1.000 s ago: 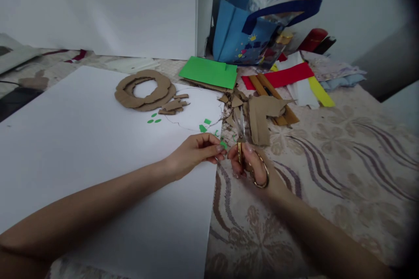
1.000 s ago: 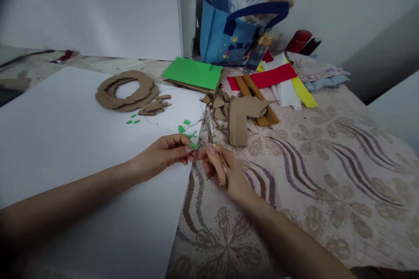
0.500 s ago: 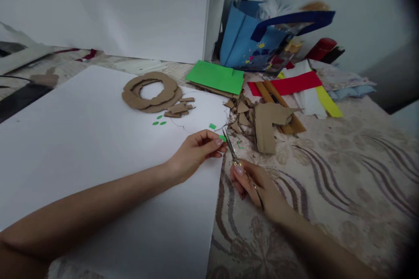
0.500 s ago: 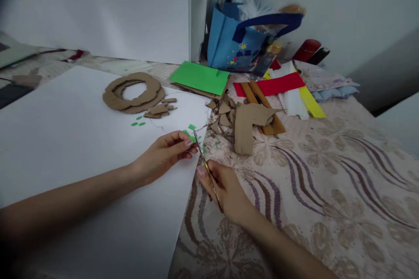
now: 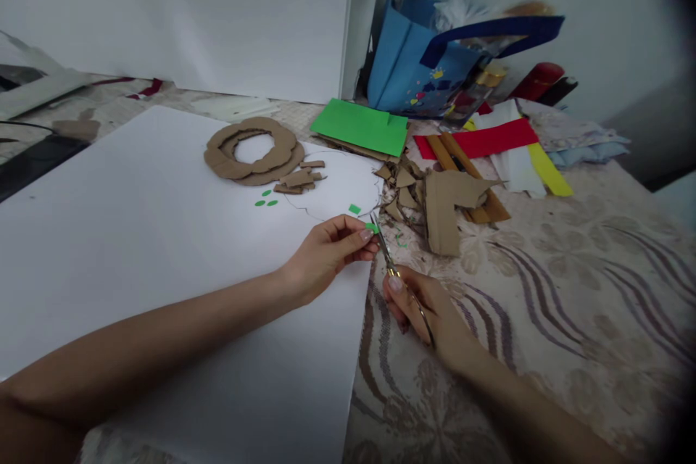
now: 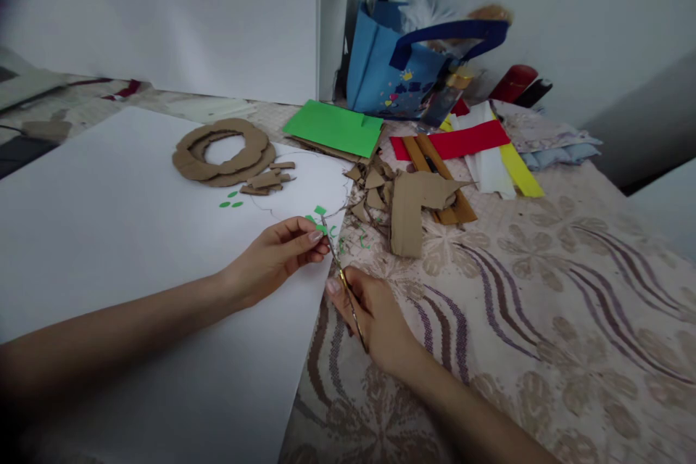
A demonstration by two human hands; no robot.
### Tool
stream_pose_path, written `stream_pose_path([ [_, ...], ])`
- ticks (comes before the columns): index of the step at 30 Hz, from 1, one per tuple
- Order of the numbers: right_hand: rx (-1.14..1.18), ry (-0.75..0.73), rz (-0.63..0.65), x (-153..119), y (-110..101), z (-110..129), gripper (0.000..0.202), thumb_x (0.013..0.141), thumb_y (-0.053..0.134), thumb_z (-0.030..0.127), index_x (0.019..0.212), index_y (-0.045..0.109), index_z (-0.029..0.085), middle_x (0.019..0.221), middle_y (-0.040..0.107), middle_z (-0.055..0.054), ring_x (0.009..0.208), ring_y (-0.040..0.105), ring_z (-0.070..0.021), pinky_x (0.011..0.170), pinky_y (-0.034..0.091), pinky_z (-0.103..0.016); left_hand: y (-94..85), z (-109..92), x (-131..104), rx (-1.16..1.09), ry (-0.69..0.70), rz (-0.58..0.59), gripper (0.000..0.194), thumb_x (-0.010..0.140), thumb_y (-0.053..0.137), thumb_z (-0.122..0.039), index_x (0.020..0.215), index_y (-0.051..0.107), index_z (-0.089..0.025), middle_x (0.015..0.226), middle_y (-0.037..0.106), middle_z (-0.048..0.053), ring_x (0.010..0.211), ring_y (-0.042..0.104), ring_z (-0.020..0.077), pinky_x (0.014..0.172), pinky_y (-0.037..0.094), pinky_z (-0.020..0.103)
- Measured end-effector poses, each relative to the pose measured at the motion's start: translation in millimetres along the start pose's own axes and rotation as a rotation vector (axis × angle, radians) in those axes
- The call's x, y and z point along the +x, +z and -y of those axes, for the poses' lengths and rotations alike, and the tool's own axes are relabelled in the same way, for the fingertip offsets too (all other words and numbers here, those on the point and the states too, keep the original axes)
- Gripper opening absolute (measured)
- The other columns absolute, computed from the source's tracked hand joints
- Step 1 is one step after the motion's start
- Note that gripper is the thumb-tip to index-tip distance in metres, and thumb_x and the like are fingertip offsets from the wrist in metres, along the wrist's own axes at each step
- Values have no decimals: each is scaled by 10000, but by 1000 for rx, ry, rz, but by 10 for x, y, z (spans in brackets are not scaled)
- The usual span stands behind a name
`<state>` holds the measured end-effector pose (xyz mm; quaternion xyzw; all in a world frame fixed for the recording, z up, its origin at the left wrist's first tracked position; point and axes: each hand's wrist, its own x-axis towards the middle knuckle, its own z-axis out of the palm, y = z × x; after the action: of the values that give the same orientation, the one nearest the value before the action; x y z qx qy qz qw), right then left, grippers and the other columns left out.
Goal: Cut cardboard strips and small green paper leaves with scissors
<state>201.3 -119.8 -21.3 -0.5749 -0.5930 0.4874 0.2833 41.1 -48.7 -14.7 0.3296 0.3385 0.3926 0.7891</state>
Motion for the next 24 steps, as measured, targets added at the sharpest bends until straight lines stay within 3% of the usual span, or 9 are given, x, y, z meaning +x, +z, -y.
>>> stream_pose_path([
  [24, -5, -6, 7, 12, -7, -19, 437, 876, 418, 569, 630, 383, 208, 513, 357, 55, 475, 364, -103, 454, 285, -236, -9, 36, 10, -16, 15, -8, 88, 766, 669, -169, 767, 597, -117, 727, 635, 19, 693, 593, 83, 718, 458, 232],
])
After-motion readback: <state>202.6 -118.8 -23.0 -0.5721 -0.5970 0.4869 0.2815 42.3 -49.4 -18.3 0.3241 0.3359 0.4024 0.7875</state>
